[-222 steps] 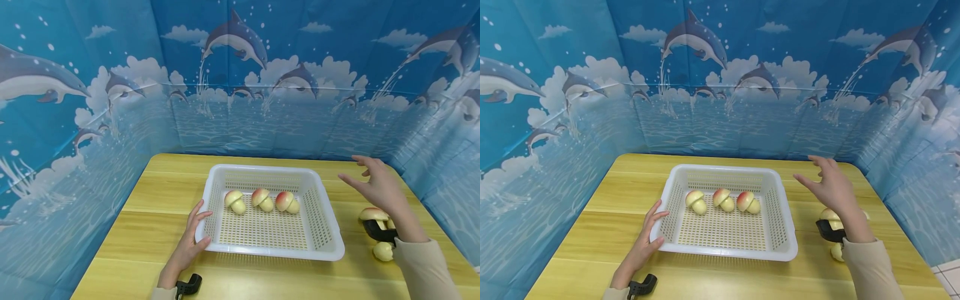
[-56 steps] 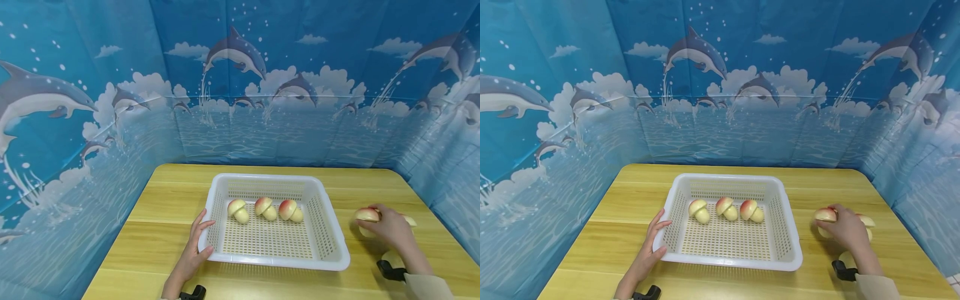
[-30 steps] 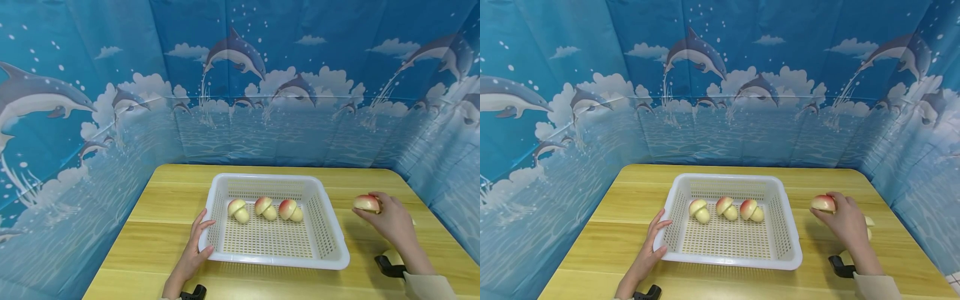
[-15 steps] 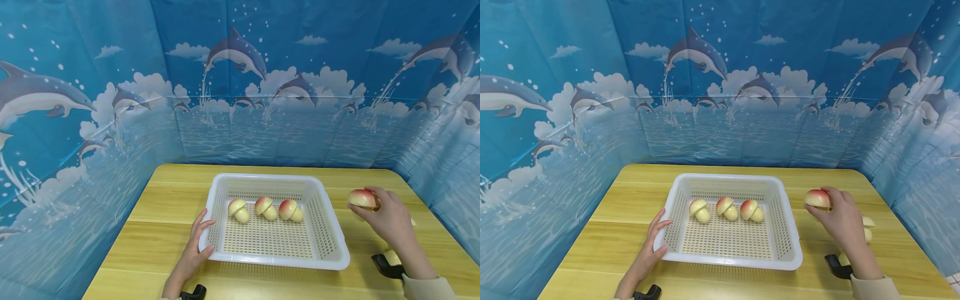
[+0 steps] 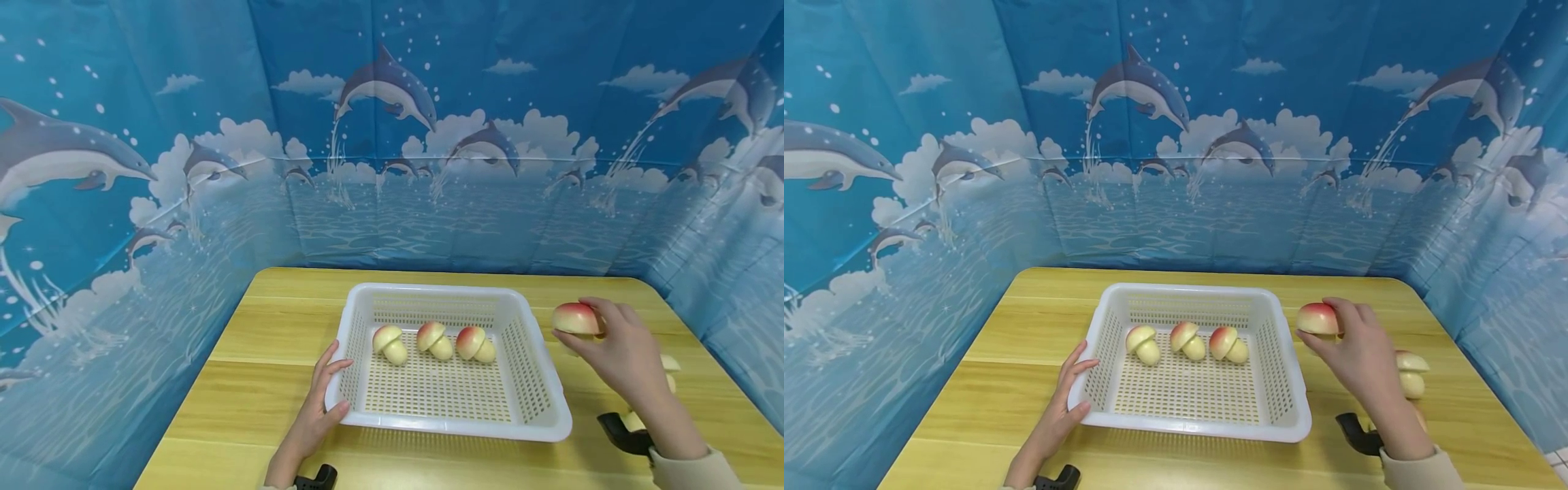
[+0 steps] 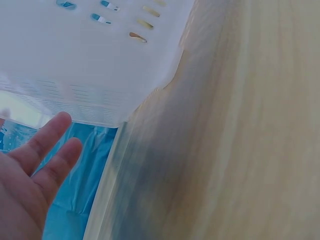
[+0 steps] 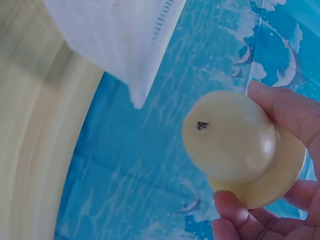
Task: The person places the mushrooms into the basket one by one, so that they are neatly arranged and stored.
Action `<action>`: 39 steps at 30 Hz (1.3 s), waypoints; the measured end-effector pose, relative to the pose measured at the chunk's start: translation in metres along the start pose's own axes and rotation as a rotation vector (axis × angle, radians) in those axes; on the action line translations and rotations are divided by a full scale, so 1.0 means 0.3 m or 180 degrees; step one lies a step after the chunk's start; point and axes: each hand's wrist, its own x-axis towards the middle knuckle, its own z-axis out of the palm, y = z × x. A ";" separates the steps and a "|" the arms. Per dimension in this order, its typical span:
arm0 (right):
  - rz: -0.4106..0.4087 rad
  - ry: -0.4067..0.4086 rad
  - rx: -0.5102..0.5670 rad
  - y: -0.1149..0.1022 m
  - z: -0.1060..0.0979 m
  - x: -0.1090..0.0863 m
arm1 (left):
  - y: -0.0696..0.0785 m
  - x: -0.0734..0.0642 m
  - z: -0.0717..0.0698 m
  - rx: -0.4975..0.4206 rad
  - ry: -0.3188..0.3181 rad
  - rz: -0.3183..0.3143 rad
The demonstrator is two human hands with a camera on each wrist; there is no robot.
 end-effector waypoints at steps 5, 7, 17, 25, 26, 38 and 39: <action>-0.0128 0.0062 0.0017 -0.035 0.001 0.001 | 0.000 0.001 0.002 -0.0014 -0.0011 0.0003; -0.0194 0.0093 0.0025 -0.051 0.001 0.002 | -0.001 0.001 0.003 -0.0023 -0.0015 -0.0009; -0.0536 0.0203 0.0025 -0.128 0.020 0.021 | -0.001 0.001 0.002 -0.0011 -0.0002 -0.0023; -0.0932 0.0334 0.0126 -0.174 0.048 0.021 | 0.006 0.002 0.001 -0.0018 -0.0020 -0.0008; -0.0946 0.0314 0.0141 -0.181 0.050 0.022 | 0.005 0.002 0.000 -0.0017 -0.0020 -0.0015; -0.1156 0.0054 0.0250 -0.277 0.086 0.043 | 0.005 -0.001 0.001 0.0039 0.0012 -0.0082; -0.1172 0.0014 0.0255 -0.284 0.091 0.044 | 0.005 0.000 0.001 0.0035 0.0008 -0.0089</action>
